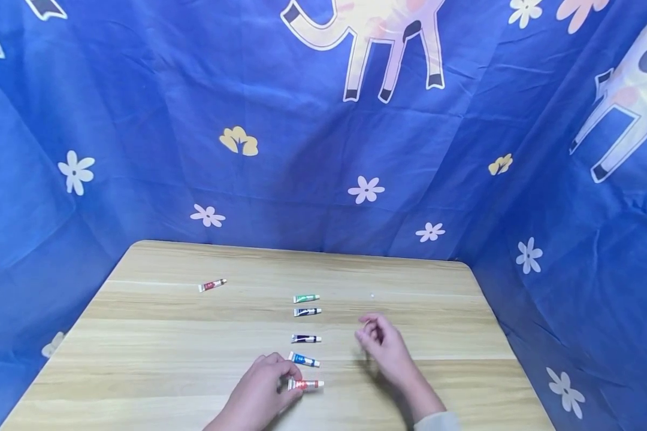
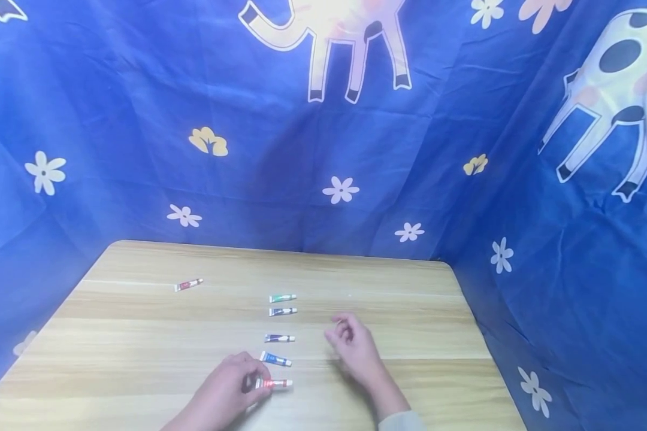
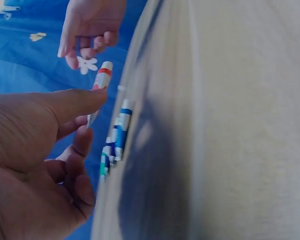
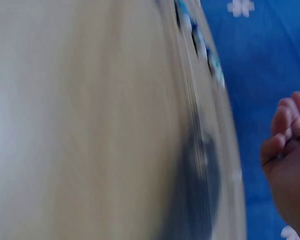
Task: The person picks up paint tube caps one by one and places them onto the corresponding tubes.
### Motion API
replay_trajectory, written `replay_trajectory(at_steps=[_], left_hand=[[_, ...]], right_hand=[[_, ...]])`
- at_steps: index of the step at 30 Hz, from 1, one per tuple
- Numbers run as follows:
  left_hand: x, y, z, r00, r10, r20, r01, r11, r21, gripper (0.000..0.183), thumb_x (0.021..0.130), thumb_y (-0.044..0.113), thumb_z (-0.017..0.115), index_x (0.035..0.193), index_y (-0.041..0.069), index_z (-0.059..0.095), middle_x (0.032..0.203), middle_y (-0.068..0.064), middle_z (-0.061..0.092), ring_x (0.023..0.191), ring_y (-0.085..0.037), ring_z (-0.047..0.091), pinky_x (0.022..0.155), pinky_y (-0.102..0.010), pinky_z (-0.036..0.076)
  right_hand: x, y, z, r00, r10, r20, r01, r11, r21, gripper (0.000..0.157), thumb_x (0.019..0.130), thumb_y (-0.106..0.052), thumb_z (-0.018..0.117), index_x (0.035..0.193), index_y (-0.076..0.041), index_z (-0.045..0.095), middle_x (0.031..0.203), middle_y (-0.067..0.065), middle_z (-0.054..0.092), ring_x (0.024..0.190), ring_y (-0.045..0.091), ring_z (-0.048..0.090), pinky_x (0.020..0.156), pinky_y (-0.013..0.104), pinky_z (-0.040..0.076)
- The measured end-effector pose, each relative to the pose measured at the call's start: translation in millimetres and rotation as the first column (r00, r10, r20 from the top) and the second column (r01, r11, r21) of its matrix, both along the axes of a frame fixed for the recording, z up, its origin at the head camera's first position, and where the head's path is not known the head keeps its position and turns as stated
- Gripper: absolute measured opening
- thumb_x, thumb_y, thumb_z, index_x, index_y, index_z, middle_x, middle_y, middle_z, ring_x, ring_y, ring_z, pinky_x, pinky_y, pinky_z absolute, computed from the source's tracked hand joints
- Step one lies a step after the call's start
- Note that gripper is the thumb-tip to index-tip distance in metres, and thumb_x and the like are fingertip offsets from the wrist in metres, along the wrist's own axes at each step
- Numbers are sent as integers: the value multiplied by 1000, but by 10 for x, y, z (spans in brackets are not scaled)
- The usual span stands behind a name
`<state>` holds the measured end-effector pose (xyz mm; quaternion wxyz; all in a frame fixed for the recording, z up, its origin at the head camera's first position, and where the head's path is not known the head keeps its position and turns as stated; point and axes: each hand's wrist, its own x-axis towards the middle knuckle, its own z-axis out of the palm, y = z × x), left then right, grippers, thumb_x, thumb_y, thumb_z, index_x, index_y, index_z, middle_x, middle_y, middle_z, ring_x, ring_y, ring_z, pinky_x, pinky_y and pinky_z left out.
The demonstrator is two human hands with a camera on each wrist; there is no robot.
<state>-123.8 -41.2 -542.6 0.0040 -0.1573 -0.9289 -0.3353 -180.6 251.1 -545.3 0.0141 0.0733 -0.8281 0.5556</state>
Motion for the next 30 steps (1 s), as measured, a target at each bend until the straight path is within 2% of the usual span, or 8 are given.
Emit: replay_trajectory(at_steps=[4, 10, 14, 19, 23, 26, 28, 30], left_hand=[[-17, -41, -89, 998, -28, 57, 29, 999, -14, 21, 81, 33, 93, 88, 33, 74, 89, 17, 61, 85, -1, 46, 77, -29, 44], [4, -88, -201, 997, -64, 43, 65, 998, -18, 24, 78, 32, 95, 84, 35, 72, 86, 19, 60, 81, 1, 44, 77, -30, 40], [17, -84, -262, 995, -94, 14, 94, 995, -27, 24, 77, 33, 95, 84, 36, 72, 83, 21, 58, 78, 3, 43, 73, -29, 36], [21, -65, -297, 994, -106, -18, 105, 994, -28, 26, 75, 32, 95, 84, 36, 71, 82, 22, 57, 78, 4, 43, 73, -28, 36], [-1, -68, -277, 993, -105, 47, 105, 994, 0, 29, 73, 34, 96, 91, 33, 73, 90, 22, 61, 83, 2, 49, 78, -31, 42], [-5, -102, -269, 991, -87, 99, 87, 996, 10, 35, 73, 40, 97, 98, 32, 73, 97, 21, 63, 90, 0, 56, 88, -40, 49], [9, -144, -276, 994, -68, 89, 67, 998, 16, 38, 73, 43, 97, 101, 32, 73, 99, 21, 63, 93, 0, 58, 91, -44, 51], [25, -203, -277, 996, -53, 74, 51, 998, 27, 39, 73, 45, 96, 102, 33, 72, 98, 22, 63, 93, 2, 57, 90, -42, 52]], right_hand=[[-330, 280, -101, 994, -82, -71, 79, 996, -45, 41, 94, -2, 81, 131, 5, 63, 91, 2, 60, 75, 4, 54, 67, 16, 48], [-674, 583, -232, 983, -181, -37, 181, 983, -17, 39, 91, 1, 83, 127, 4, 69, 91, 5, 61, 75, 4, 54, 67, 15, 48], [-816, 698, -288, 976, -219, 5, 218, 975, 51, 36, 90, 0, 85, 124, 0, 73, 93, 7, 62, 76, 5, 55, 69, 15, 48], [-968, 719, -314, 979, -205, 2, 200, 959, 200, 31, 91, -7, 86, 120, -5, 76, 91, 4, 63, 77, 6, 53, 68, 17, 47], [-1079, 665, -334, 977, -210, -28, 208, 929, 306, 25, 91, -11, 88, 114, -8, 79, 85, 0, 62, 76, 8, 52, 73, 21, 46], [-1136, 600, -360, 973, -225, -44, 226, 913, 339, 22, 90, -14, 89, 111, -10, 82, 83, -2, 60, 78, 9, 53, 78, 25, 48], [-1160, 564, -374, 971, -235, -55, 238, 901, 362, 20, 90, -17, 89, 109, -11, 83, 83, -3, 59, 78, 9, 53, 79, 26, 48], [-1169, 535, -380, 969, -239, -65, 246, 892, 381, 18, 90, -19, 89, 107, -12, 84, 83, -3, 59, 78, 9, 53, 78, 27, 48]])
